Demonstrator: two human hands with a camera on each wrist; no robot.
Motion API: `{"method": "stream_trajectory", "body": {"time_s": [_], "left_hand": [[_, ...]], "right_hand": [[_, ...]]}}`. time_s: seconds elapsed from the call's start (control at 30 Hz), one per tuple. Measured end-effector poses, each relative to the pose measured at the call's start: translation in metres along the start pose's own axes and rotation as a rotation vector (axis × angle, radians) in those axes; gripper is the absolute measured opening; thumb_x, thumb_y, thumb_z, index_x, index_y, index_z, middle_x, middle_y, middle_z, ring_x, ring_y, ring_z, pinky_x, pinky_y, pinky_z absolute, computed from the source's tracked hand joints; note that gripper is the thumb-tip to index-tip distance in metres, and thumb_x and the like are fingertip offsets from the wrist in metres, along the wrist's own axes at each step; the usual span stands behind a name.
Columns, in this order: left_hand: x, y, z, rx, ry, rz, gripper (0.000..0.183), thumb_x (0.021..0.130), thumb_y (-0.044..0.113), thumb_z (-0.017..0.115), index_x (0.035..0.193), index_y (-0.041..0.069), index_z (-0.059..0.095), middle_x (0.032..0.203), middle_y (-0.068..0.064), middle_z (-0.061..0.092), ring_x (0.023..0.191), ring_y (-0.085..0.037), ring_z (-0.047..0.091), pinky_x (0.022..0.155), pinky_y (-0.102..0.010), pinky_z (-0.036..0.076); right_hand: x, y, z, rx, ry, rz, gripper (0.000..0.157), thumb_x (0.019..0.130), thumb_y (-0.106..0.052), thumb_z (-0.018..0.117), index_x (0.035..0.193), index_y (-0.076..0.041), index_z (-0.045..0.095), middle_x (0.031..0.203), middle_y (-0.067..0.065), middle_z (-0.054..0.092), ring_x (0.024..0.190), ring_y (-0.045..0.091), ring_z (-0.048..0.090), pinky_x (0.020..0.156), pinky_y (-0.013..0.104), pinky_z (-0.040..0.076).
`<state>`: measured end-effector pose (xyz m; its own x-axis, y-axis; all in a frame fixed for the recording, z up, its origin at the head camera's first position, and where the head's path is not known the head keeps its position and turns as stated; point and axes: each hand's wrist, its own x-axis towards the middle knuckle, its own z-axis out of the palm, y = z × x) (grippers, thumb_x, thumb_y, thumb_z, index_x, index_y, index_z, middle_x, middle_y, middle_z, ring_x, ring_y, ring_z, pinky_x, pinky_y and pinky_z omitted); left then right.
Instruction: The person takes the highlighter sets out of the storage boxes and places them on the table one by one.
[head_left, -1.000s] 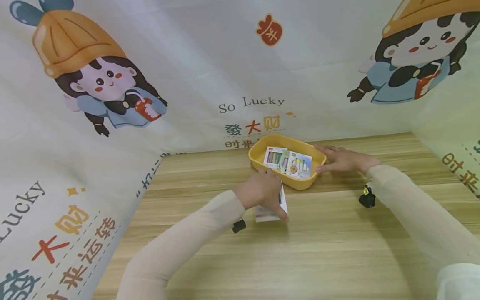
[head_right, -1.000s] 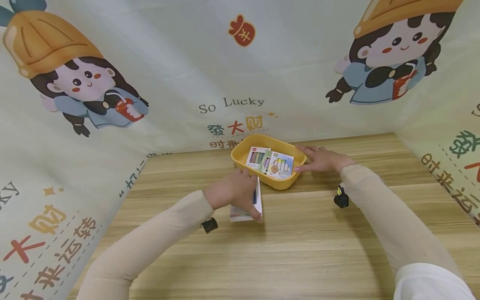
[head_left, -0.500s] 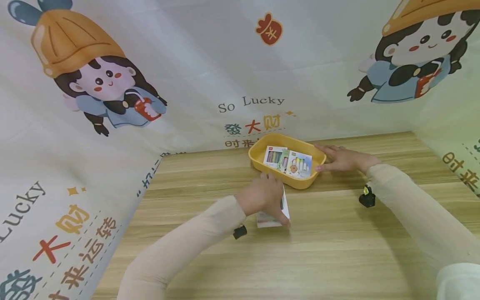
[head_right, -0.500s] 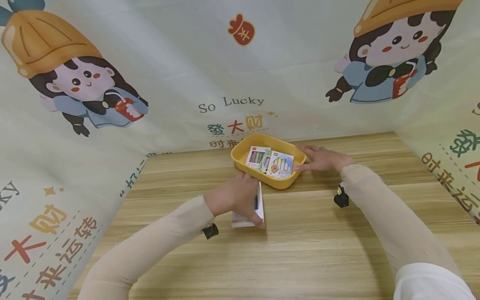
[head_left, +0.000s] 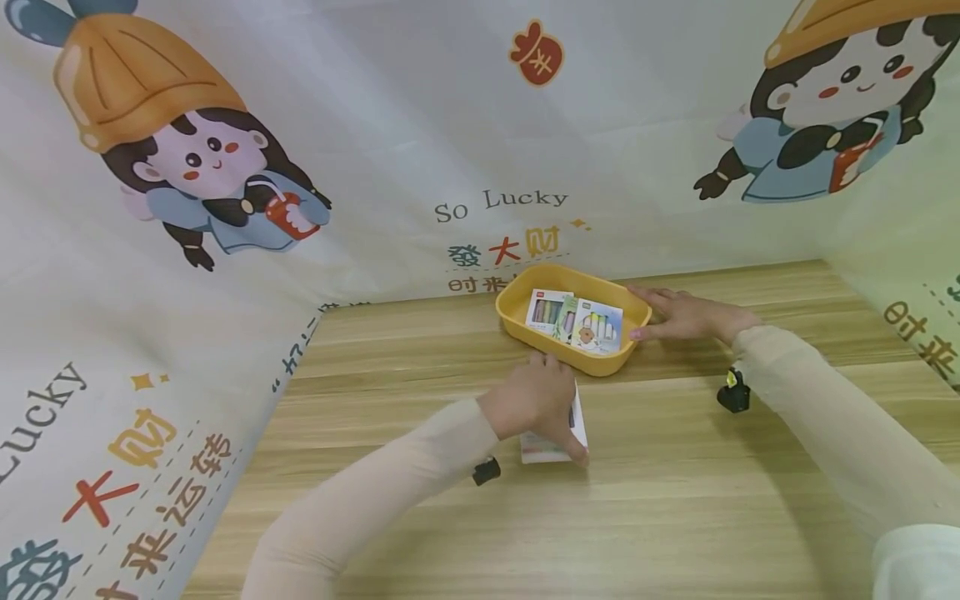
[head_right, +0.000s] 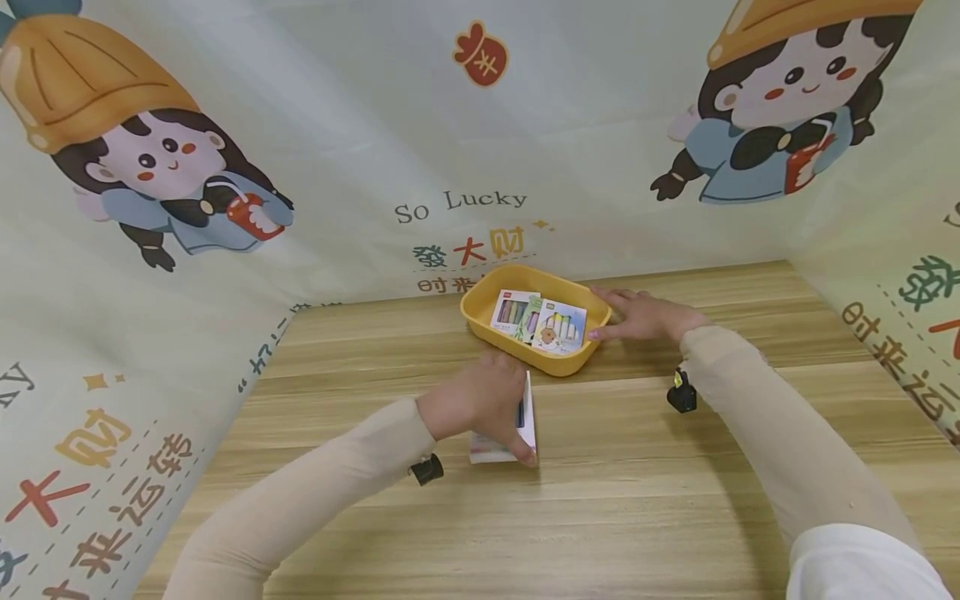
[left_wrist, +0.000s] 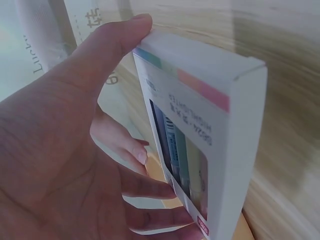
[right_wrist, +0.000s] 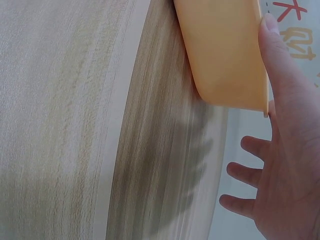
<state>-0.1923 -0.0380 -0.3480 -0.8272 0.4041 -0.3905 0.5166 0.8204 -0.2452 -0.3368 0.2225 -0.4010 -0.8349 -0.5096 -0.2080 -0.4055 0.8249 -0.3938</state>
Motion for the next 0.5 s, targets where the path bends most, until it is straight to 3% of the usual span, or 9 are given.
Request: {"method": "stream_trajectory", "body": {"time_s": [0.17, 0.5], "left_hand": [[0.001, 0.008, 0.001, 0.002, -0.002, 0.019, 0.116, 0.063, 0.084, 0.069, 0.144, 0.004, 0.046, 0.142, -0.014, 0.051, 0.131, -0.03, 0.047, 0.11, -0.041, 0.046], [0.004, 0.018, 0.0, 0.019, 0.006, 0.02, 0.118, 0.06, 0.085, 0.069, 0.144, 0.006, 0.046, 0.138, -0.012, 0.052, 0.124, -0.027, 0.049, 0.101, -0.039, 0.052]], "right_hand": [[0.0, 0.0, 0.0, 0.002, 0.004, 0.001, 0.099, 0.09, -0.065, 0.056, 0.161, -0.02, 0.004, 0.164, 0.025, 0.014, 0.147, 0.057, 0.013, 0.115, 0.076, 0.013], [-0.001, -0.002, 0.0, 0.014, 0.001, 0.011, 0.1, 0.089, -0.065, 0.057, 0.161, -0.018, 0.006, 0.163, 0.027, 0.014, 0.146, 0.059, 0.013, 0.113, 0.077, 0.016]]}}
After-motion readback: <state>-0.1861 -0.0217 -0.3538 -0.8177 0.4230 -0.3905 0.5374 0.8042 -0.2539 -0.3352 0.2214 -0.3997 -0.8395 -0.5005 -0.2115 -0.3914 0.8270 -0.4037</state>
